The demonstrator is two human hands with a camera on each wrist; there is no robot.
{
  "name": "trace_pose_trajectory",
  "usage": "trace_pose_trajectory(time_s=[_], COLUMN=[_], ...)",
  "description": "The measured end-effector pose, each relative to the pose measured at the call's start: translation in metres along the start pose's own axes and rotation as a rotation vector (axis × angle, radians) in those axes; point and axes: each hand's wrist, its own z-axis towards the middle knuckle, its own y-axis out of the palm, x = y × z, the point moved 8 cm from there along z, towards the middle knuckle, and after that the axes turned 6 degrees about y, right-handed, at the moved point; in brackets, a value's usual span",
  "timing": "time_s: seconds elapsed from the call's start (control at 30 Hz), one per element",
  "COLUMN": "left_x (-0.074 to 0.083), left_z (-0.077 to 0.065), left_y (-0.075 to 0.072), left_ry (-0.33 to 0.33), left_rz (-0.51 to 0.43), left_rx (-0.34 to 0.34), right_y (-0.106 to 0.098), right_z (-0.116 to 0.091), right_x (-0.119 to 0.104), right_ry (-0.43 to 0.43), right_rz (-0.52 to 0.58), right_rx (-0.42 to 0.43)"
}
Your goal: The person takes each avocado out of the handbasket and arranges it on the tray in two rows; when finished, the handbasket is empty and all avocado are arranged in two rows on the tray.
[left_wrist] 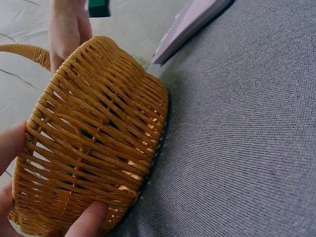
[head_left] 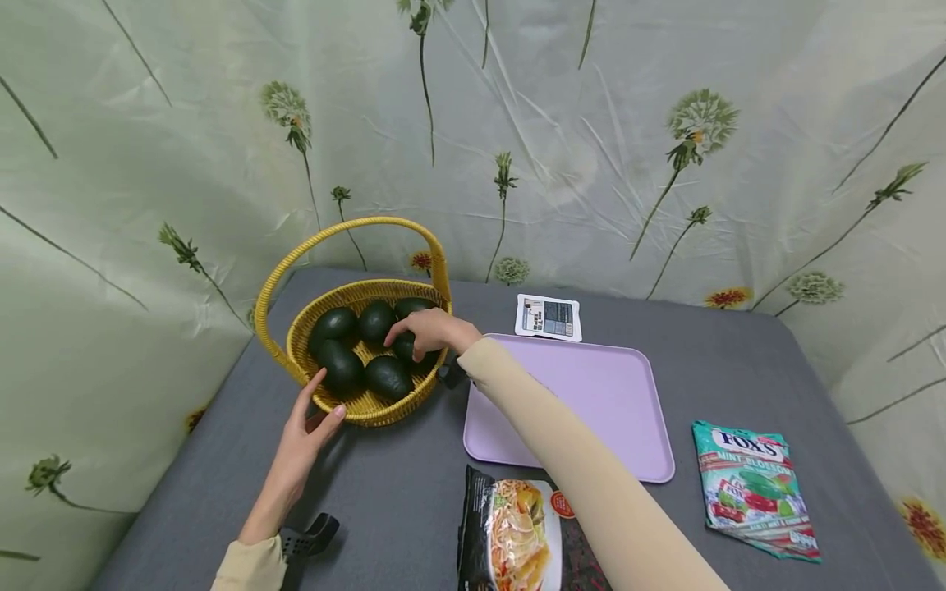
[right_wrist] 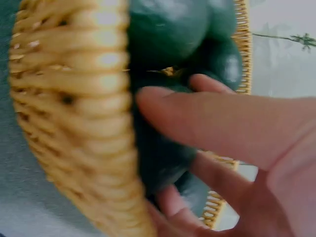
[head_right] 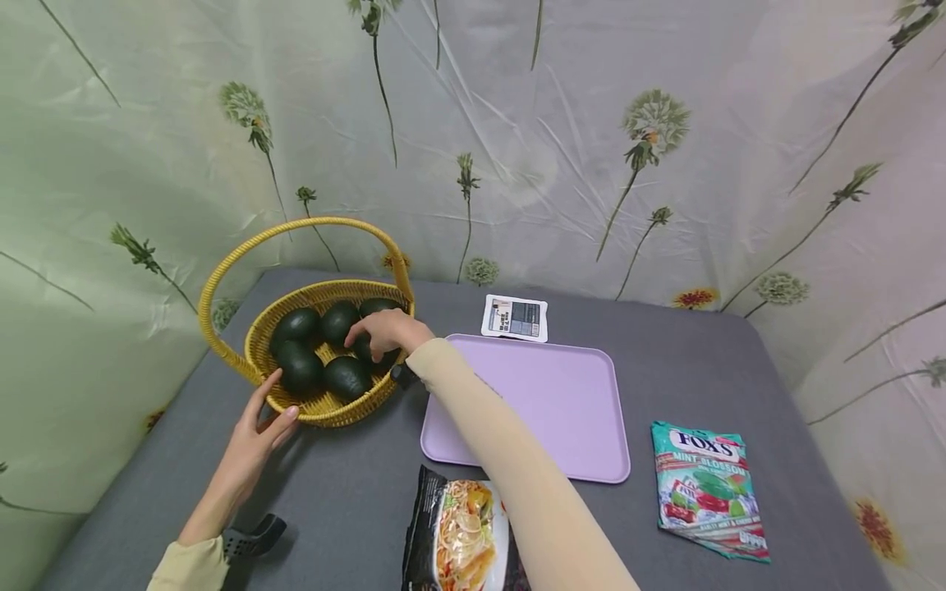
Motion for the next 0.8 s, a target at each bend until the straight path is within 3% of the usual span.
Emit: trace_pose_trajectory(time_s=[0.4, 0.6, 0.8], left_x=[-0.001, 0.001, -0.001], left_z=[0.0, -0.001, -0.001], left_y=[0.0, 0.001, 0.001], left_ry=[-0.017, 0.006, 0.002], left_rz=[0.021, 0.002, 0.004], left_rx=[0.001, 0.003, 0.005], right_y=[-0.007, -0.02, -0.037], right_z=[-0.003, -0.014, -0.039], right_x=[0.006, 0.015, 0.033], right_ry=[-0.114, -0.197, -0.288], right_rz=[0.094, 0.309, 0.568], right_rx=[0.135, 0.205, 0.251])
